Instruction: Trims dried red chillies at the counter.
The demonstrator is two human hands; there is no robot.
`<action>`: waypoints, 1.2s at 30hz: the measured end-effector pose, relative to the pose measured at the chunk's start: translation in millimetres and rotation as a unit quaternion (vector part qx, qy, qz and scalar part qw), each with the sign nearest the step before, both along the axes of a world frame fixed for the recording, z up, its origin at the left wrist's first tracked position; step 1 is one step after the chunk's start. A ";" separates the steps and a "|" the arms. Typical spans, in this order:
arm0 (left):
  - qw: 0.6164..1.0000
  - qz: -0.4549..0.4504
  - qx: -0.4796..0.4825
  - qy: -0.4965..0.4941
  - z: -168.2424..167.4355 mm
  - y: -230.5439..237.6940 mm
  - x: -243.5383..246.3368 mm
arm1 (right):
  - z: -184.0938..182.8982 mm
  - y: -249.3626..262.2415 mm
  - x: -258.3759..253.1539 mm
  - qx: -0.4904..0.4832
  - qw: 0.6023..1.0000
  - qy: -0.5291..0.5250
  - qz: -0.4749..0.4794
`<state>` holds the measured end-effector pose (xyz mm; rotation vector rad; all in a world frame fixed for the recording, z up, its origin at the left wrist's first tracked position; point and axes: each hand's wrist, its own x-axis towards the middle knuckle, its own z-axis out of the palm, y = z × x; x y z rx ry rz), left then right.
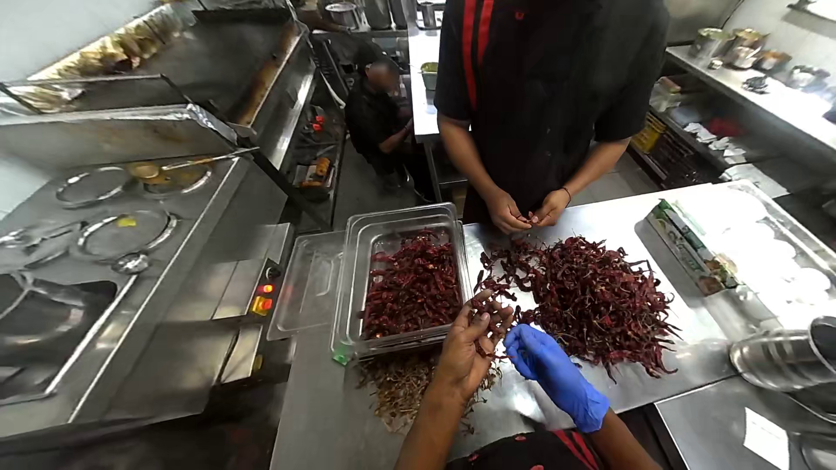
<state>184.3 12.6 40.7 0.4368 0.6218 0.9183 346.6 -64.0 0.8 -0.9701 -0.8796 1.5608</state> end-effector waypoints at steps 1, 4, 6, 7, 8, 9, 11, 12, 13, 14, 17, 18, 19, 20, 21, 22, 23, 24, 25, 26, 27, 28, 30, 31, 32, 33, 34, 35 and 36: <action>1.000 -0.006 0.010 0.014 -0.5 -0.7 0.6 | 3.0 0.0 -4.0 -0.012 1.000 -0.017 -0.006; 0.997 -0.014 0.045 0.057 -5.6 -5.1 4.0 | 10.9 1.5 -17.1 -0.068 0.993 -0.085 -0.050; 0.992 -0.006 0.085 0.094 -10.3 -8.2 7.4 | 7.1 5.5 -23.2 -0.058 0.981 -0.161 -0.088; 0.987 0.001 0.118 0.110 -13.2 -9.6 9.8 | 3.5 7.6 -23.6 -0.041 0.973 -0.203 -0.107; 0.978 0.011 0.160 0.135 -16.6 -11.2 12.7 | 0.3 9.4 -22.5 -0.023 0.962 -0.243 -0.124; 0.962 0.029 0.209 0.172 -21.2 -12.9 16.0 | -1.2 11.1 -20.4 -0.008 0.948 -0.287 -0.138; 0.923 0.086 0.285 0.245 -30.0 -15.8 23.1 | 8.3 12.6 -16.3 0.006 0.905 -0.394 -0.163; 0.915 0.105 0.294 0.254 -32.8 -16.8 24.9 | 6.8 13.7 -12.9 0.017 0.879 -0.443 -0.173; 0.921 0.113 0.284 0.242 -35.2 -17.3 25.6 | 1.3 14.8 -8.8 0.029 0.858 -0.480 -0.179; 0.937 0.115 0.251 0.215 -36.9 -17.6 25.4 | -5.8 15.2 -4.2 0.041 0.841 -0.508 -0.180; 0.988 0.108 0.055 0.097 -34.9 -14.1 20.2 | -8.2 12.7 0.8 0.066 0.825 -0.525 -0.201; 0.991 0.103 0.008 0.082 -33.1 -12.5 18.6 | -6.1 11.3 1.2 0.076 0.826 -0.517 -0.212; 0.992 0.089 -0.013 0.084 -30.8 -12.2 16.9 | -3.4 10.0 1.5 0.090 0.827 -0.508 -0.224; 0.994 0.065 -0.015 0.088 -28.3 -13.5 15.5 | -0.5 8.8 1.9 0.110 0.822 -0.507 -0.234; 0.995 0.029 -0.004 0.090 -26.1 -15.5 13.6 | 2.8 7.7 3.1 0.136 0.810 -0.519 -0.236; 0.996 -0.021 0.010 0.084 -24.1 -17.7 10.5 | 5.3 6.6 5.9 0.174 0.791 -0.541 -0.228; 0.993 -0.078 0.024 0.079 -22.5 -19.3 7.4 | 7.1 6.5 10.3 0.222 0.761 -0.572 -0.212; 0.987 -0.135 0.041 0.078 -21.5 -19.8 4.7 | 8.1 7.8 15.9 0.266 0.729 -0.602 -0.188; 0.978 -0.180 0.062 0.083 -21.1 -19.9 2.7 | 9.0 9.0 20.9 0.296 0.703 -0.626 -0.162; 0.970 -0.208 0.085 0.096 -20.6 -19.8 1.2 | 10.0 9.5 25.2 0.316 0.682 -0.646 -0.136; 0.962 -0.225 0.105 0.109 -20.8 -18.5 -0.7 | 11.8 9.2 28.2 0.327 0.665 -0.662 -0.111; 0.955 -0.239 0.126 0.122 -20.9 -16.0 -3.5 | 13.5 8.2 30.4 0.334 0.655 -0.672 -0.090; 0.940 -0.263 0.165 0.140 -19.4 -8.7 -11.9 | 15.4 5.7 33.4 0.336 0.655 -0.674 -0.066; 0.935 -0.269 0.180 0.145 -19.1 -5.7 -16.0 | 15.2 4.5 34.4 0.337 0.662 -0.667 -0.062; 0.933 -0.267 0.188 0.149 -19.2 -3.9 -18.8 | 14.6 3.9 35.0 0.338 0.669 -0.659 -0.065; 0.934 -0.258 0.194 0.153 -20.7 -3.5 -20.0 | 14.5 3.4 35.0 0.336 0.673 -0.654 -0.074; 0.936 -0.242 0.200 0.159 -22.7 -4.4 -19.5 | 14.3 3.0 33.9 0.331 0.676 -0.653 -0.088; 0.937 -0.224 0.208 0.166 -23.7 -6.4 -17.9 | 13.9 3.2 31.9 0.323 0.677 -0.653 -0.106; 0.938 -0.207 0.222 0.170 -23.5 -8.5 -15.8 | 13.7 4.1 29.7 0.312 0.676 -0.656 -0.124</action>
